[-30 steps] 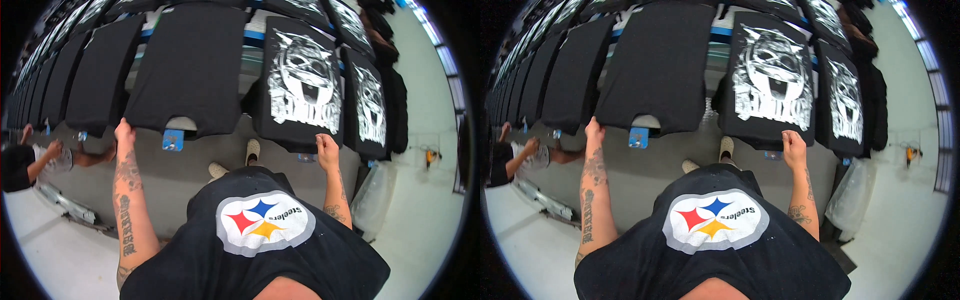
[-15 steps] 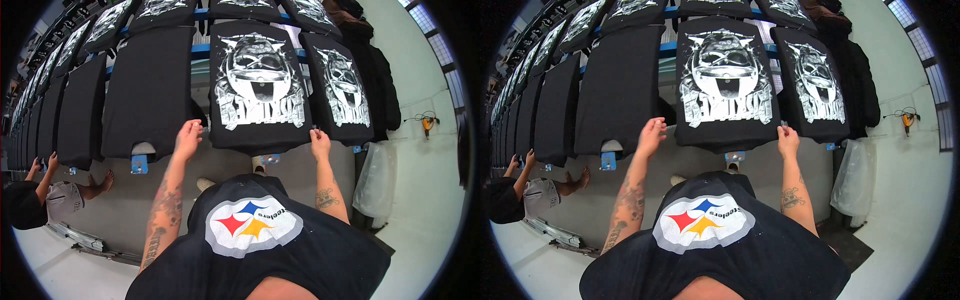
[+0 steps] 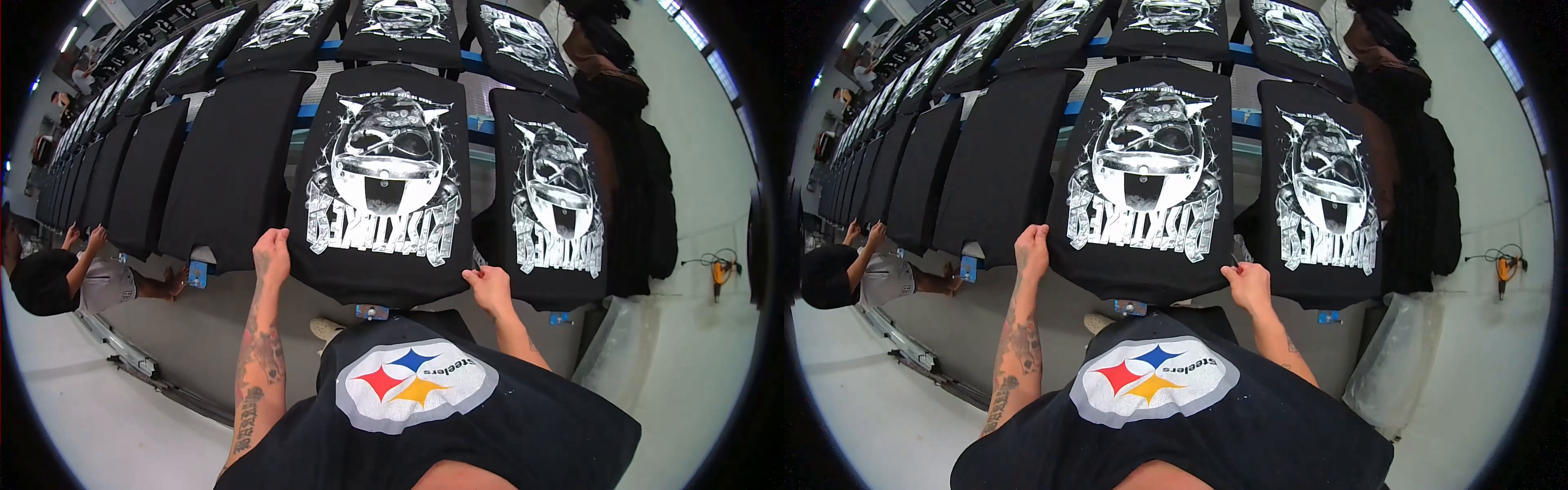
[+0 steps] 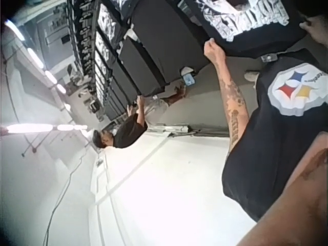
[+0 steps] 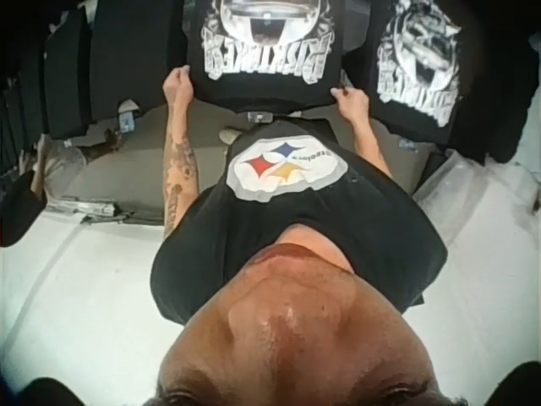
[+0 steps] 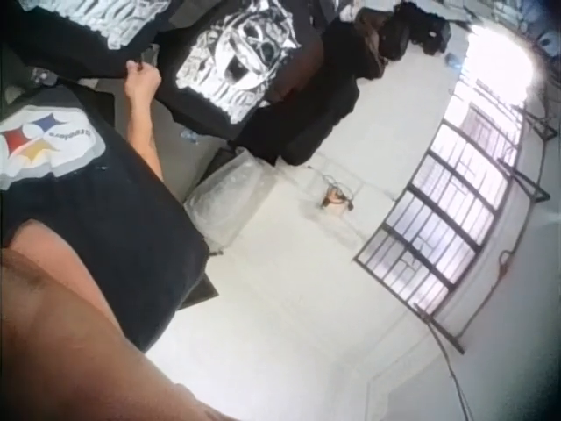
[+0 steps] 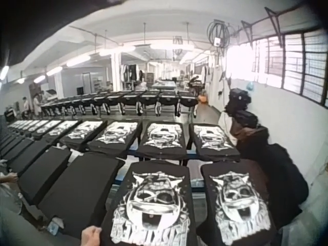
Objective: Unloading printed t-shirts from a screen printing machine and resetting the boards.
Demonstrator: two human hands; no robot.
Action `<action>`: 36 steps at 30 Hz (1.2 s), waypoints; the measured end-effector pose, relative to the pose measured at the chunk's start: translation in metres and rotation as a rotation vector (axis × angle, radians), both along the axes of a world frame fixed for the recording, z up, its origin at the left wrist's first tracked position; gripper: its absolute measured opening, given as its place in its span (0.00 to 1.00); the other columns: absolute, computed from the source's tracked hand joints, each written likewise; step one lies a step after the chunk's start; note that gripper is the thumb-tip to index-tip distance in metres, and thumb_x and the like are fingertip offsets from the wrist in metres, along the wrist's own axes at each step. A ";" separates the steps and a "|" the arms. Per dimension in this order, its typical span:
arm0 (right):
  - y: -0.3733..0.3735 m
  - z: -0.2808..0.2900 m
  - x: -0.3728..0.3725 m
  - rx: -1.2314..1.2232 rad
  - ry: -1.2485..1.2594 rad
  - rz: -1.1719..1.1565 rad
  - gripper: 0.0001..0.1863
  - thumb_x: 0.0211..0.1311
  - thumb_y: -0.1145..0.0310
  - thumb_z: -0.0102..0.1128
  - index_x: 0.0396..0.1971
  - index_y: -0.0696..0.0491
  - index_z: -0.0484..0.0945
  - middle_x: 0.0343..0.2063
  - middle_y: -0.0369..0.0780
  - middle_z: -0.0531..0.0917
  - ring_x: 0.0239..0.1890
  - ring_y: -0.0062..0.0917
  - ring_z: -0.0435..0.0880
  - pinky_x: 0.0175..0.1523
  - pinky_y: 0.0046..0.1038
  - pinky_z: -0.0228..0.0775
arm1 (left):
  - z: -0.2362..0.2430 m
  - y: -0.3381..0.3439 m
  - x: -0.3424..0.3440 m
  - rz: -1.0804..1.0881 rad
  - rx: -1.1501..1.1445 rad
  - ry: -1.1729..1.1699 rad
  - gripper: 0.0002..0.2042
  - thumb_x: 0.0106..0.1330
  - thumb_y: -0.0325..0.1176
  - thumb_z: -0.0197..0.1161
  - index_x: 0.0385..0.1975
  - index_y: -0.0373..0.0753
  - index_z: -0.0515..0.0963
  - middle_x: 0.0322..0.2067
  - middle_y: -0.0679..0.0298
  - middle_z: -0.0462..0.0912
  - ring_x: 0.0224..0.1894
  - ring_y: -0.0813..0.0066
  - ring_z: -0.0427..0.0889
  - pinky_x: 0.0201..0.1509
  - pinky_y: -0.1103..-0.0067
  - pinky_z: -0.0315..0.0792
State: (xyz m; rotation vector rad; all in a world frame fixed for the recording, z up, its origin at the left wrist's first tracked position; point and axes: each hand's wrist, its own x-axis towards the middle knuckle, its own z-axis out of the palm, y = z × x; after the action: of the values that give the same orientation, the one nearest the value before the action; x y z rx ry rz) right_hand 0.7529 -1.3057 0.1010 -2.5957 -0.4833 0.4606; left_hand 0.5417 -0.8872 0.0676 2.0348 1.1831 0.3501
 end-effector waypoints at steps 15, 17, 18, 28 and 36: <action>0.019 -0.011 -0.013 0.264 0.126 0.016 0.26 0.57 0.50 0.69 0.24 0.61 0.74 0.21 0.46 0.78 0.25 0.35 0.77 0.34 0.38 0.69 | 0.088 -0.146 -0.001 -0.303 -0.056 -0.306 0.20 0.74 0.48 0.53 0.31 0.35 0.71 0.23 0.47 0.75 0.29 0.45 0.77 0.32 0.63 0.68; 0.020 -0.017 -0.021 0.282 0.130 -0.042 0.26 0.59 0.49 0.67 0.24 0.61 0.74 0.20 0.46 0.78 0.24 0.33 0.76 0.34 0.37 0.68 | 0.103 -0.173 -0.040 -0.361 -0.090 -0.313 0.20 0.74 0.47 0.54 0.29 0.35 0.69 0.20 0.49 0.73 0.24 0.50 0.76 0.28 0.65 0.66; 0.022 -0.018 -0.023 0.329 0.112 -0.106 0.26 0.60 0.50 0.65 0.23 0.61 0.73 0.20 0.46 0.77 0.24 0.32 0.75 0.33 0.37 0.68 | 0.109 -0.178 -0.056 -0.381 -0.139 -0.271 0.20 0.74 0.48 0.54 0.27 0.35 0.68 0.19 0.50 0.72 0.22 0.54 0.75 0.27 0.66 0.65; 0.011 0.049 -0.128 0.382 0.202 0.391 0.24 0.62 0.59 0.64 0.16 0.59 0.68 0.12 0.43 0.67 0.18 0.22 0.61 0.25 0.33 0.61 | 0.084 -0.112 -0.076 -0.034 -0.641 -0.599 0.17 0.77 0.44 0.51 0.37 0.35 0.78 0.30 0.73 0.74 0.34 0.86 0.69 0.40 0.82 0.68; -0.024 0.128 -0.098 -0.234 0.304 0.480 0.20 0.54 0.56 0.72 0.25 0.59 0.77 0.19 0.47 0.79 0.22 0.39 0.76 0.31 0.37 0.68 | 0.113 -0.117 -0.181 -0.788 -1.167 -0.105 0.16 0.73 0.38 0.58 0.50 0.34 0.82 0.45 0.65 0.85 0.43 0.84 0.77 0.51 0.81 0.72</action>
State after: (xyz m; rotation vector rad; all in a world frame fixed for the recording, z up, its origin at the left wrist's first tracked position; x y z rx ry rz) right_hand 0.6551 -1.3297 0.2292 -2.5435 -0.9968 1.1099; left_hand 0.3602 -1.0041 0.1809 1.2215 0.2570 -0.5184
